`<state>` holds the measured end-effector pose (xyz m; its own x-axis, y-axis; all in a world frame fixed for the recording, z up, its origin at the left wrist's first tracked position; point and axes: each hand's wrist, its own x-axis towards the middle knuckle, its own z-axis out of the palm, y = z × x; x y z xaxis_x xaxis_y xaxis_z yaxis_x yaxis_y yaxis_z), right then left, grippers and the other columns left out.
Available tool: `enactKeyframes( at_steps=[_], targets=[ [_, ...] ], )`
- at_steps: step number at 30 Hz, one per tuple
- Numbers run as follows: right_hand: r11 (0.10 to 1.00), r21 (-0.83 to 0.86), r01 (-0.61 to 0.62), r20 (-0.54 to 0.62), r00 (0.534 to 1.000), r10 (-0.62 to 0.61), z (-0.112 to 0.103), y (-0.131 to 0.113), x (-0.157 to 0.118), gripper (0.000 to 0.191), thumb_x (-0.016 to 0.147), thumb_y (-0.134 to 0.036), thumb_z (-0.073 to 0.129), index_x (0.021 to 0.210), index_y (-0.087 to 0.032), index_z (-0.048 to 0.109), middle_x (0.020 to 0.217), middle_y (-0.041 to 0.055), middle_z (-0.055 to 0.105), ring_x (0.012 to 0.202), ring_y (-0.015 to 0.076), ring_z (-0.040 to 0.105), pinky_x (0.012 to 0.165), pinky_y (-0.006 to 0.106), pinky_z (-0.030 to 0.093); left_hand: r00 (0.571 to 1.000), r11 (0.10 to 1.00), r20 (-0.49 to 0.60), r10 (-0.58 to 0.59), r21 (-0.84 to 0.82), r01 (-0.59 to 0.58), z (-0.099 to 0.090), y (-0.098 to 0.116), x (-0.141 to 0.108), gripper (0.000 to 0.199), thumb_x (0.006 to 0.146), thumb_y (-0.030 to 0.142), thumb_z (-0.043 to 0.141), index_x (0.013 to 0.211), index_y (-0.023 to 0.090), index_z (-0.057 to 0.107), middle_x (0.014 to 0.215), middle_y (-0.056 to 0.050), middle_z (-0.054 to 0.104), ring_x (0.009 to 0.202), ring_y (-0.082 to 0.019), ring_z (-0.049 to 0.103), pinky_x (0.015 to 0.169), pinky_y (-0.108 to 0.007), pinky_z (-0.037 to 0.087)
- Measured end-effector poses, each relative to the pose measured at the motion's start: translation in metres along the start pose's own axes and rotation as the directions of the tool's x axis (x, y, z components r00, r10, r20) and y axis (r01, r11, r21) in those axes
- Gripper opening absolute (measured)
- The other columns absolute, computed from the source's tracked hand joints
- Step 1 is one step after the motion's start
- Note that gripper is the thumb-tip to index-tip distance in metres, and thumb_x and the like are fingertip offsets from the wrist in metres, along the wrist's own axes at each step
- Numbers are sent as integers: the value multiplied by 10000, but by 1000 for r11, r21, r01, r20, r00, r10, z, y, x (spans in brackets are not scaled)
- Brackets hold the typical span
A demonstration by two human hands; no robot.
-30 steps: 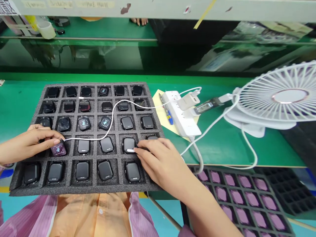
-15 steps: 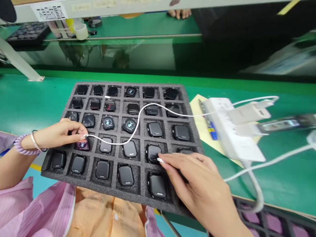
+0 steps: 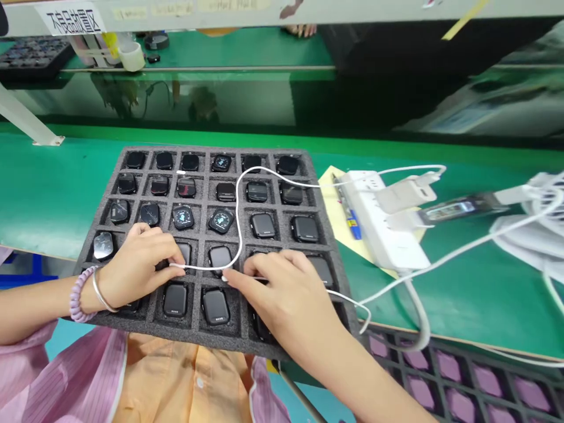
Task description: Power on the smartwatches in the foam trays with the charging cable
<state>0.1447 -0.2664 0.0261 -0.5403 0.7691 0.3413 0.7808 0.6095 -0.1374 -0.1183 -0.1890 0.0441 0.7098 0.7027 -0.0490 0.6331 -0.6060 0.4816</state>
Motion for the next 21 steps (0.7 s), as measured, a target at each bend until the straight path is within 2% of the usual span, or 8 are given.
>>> enactKeyframes(
  at_steps=[3, 5, 9, 12, 14, 16, 18, 21],
  targets=[
    [999, -33, 2, 40, 999, -1, 5, 0, 6, 313, 1015, -140, 425, 1092, -252, 706, 845, 28, 657, 698, 154, 541, 763, 365, 331, 997, 974, 18, 77, 214, -79, 3, 0, 0, 117, 883, 305, 728, 860, 209, 665, 884, -7, 700, 852, -200, 561, 866, -412, 321],
    [999, -46, -5, 59, 998, 7, 7, 1, 7, 312, 1008, -138, 435, 1112, -258, 704, 866, 32, 664, 718, 157, 550, 787, 370, 321, 987, 909, -6, 163, 389, -148, 2, 5, -1, 117, 919, 309, 674, 894, 196, 658, 907, -39, 695, 873, -225, 563, 892, -438, 348],
    [998, -61, 6, 83, 997, -1, 9, 3, 8, 326, 1011, -135, 413, 1188, -244, 664, 934, 54, 672, 792, 187, 585, 837, 391, 323, 952, 769, -13, 306, 593, -239, -1, 18, 1, 206, 974, 154, 478, 855, 170, 645, 803, -55, 668, 858, -230, 570, 1061, -487, 335],
    [995, -102, -20, 55, 998, 25, 9, 2, 7, 274, 1022, -140, 407, 1199, -185, 611, 964, 74, 693, 811, 211, 606, 853, 409, 325, 980, 861, -2, 199, 477, -174, -10, 12, 11, 202, 962, 211, 501, 883, 157, 679, 790, -63, 689, 854, -240, 607, 1107, -506, 324],
    [993, -115, -40, 18, 999, 42, 10, 2, 6, 207, 1030, -150, 414, 1130, -168, 594, 958, 78, 711, 824, 212, 623, 839, 395, 327, 998, 961, 48, 47, 270, -59, -19, -1, 20, 226, 969, 302, 521, 1015, 172, 700, 855, -57, 723, 883, -240, 641, 1064, -481, 375],
    [992, -117, -44, 2, 999, 45, 10, 2, 6, 172, 1028, -149, 426, 1072, -175, 590, 928, 68, 721, 814, 201, 631, 821, 380, 326, 992, 998, 121, -44, 47, 39, -26, -15, 28, 279, 992, 343, 489, 1131, 208, 689, 944, -36, 745, 915, -219, 666, 1003, -408, 413],
    [993, -117, -18, 24, 999, 21, 9, 2, 7, 193, 1010, -118, 427, 1047, -187, 604, 871, 45, 717, 773, 186, 624, 821, 382, 320, 984, 994, 171, -43, -89, 59, -29, -24, 31, 307, 1013, 355, 443, 1128, 228, 698, 1018, -21, 752, 959, -200, 672, 992, -359, 395],
    [996, -87, 9, 40, 999, -6, 4, 1, 11, 256, 983, -67, 403, 1002, -202, 620, 813, 19, 698, 733, 166, 608, 848, 392, 312, 977, 992, 214, -6, -122, 32, -23, -25, 29, 332, 1023, 357, 410, 1080, 243, 717, 1070, -14, 751, 1011, -197, 645, 1032, -366, 313]
  ],
)
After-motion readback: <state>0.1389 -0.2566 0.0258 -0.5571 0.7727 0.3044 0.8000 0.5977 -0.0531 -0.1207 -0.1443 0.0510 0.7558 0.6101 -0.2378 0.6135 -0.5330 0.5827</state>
